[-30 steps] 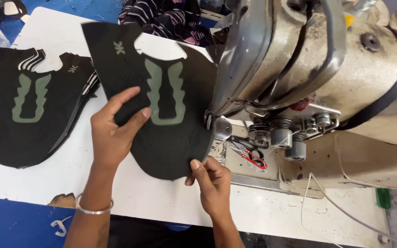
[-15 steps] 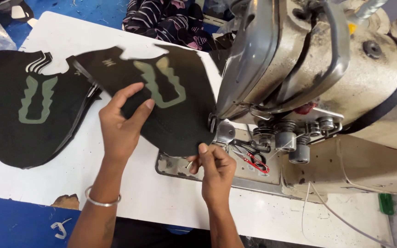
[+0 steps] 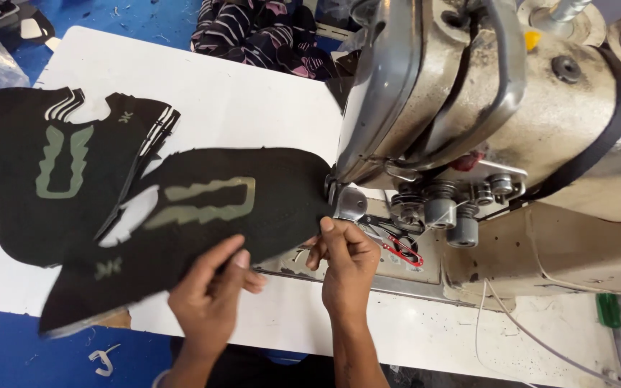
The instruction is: Inspecting and aligning shoe upper components for stitching at an industrial sewing machine station.
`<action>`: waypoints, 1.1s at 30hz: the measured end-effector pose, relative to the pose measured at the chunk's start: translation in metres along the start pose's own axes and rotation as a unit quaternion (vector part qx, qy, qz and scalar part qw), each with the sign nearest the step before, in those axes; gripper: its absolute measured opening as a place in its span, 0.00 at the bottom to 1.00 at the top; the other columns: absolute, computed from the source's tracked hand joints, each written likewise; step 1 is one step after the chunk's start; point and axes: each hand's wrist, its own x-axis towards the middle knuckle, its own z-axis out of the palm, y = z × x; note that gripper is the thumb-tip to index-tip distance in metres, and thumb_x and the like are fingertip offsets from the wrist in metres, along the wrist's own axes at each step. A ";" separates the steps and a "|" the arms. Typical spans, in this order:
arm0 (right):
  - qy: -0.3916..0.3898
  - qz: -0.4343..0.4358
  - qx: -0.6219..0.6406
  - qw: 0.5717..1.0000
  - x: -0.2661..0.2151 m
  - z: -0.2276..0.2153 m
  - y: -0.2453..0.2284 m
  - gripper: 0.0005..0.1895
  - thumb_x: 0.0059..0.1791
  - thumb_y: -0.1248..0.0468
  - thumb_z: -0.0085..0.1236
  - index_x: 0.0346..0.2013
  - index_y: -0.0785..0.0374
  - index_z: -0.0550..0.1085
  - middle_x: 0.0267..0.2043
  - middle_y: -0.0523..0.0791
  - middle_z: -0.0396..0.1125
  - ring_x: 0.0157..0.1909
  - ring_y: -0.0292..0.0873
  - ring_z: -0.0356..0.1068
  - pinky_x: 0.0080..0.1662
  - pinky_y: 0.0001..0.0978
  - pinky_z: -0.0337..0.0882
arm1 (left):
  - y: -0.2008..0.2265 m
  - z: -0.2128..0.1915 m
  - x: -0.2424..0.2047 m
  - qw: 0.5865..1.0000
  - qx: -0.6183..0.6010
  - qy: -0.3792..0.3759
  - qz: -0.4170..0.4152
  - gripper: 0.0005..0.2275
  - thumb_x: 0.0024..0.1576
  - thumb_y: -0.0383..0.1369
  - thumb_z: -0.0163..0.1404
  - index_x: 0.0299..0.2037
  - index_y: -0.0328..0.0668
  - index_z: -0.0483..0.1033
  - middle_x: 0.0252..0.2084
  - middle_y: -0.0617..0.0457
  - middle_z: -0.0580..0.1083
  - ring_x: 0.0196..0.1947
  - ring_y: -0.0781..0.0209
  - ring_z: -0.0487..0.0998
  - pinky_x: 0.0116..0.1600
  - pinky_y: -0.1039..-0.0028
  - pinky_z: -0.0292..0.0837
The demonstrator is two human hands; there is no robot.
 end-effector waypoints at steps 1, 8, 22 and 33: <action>0.000 0.003 -0.003 1.000 0.000 -0.001 0.000 0.14 0.54 0.63 0.56 0.27 0.70 0.78 0.23 0.48 0.72 0.18 0.36 0.65 0.24 0.28 0.65 | -0.004 0.004 -0.008 1.000 -0.003 -0.002 0.019 0.12 0.60 0.22 0.55 0.53 0.27 0.78 0.31 0.43 0.81 0.27 0.64 0.84 0.32 0.77 0.83; -0.087 0.030 -0.009 0.996 -0.011 -0.010 0.017 0.13 0.55 0.65 0.59 0.27 0.68 0.77 0.26 0.42 0.71 0.29 0.32 0.68 0.35 0.27 0.67 | -0.002 0.027 -0.038 0.929 0.203 -0.067 0.303 0.15 0.59 0.25 0.56 0.56 0.30 0.74 0.47 0.45 0.79 0.49 0.56 0.82 0.56 0.67 0.76; -0.081 0.035 0.031 0.996 -0.016 -0.025 0.030 0.20 0.55 0.66 0.56 0.19 0.59 0.65 0.22 0.33 0.57 0.26 0.27 0.49 0.30 0.24 0.51 | -0.091 -0.071 -0.070 0.815 -0.415 -0.065 -0.398 0.27 0.63 0.43 0.44 0.61 0.20 0.68 0.53 0.35 0.76 0.53 0.49 0.77 0.57 0.58 0.70; -0.105 0.050 -0.089 0.989 -0.035 -0.042 0.024 0.14 0.57 0.63 0.56 0.31 0.71 0.77 0.26 0.36 0.65 0.30 0.28 0.56 0.34 0.24 0.57 | 0.015 -0.013 -0.003 0.957 -0.072 -0.214 -0.184 0.09 0.55 0.28 0.56 0.43 0.34 0.74 0.31 0.56 0.80 0.32 0.74 0.78 0.38 0.82 0.74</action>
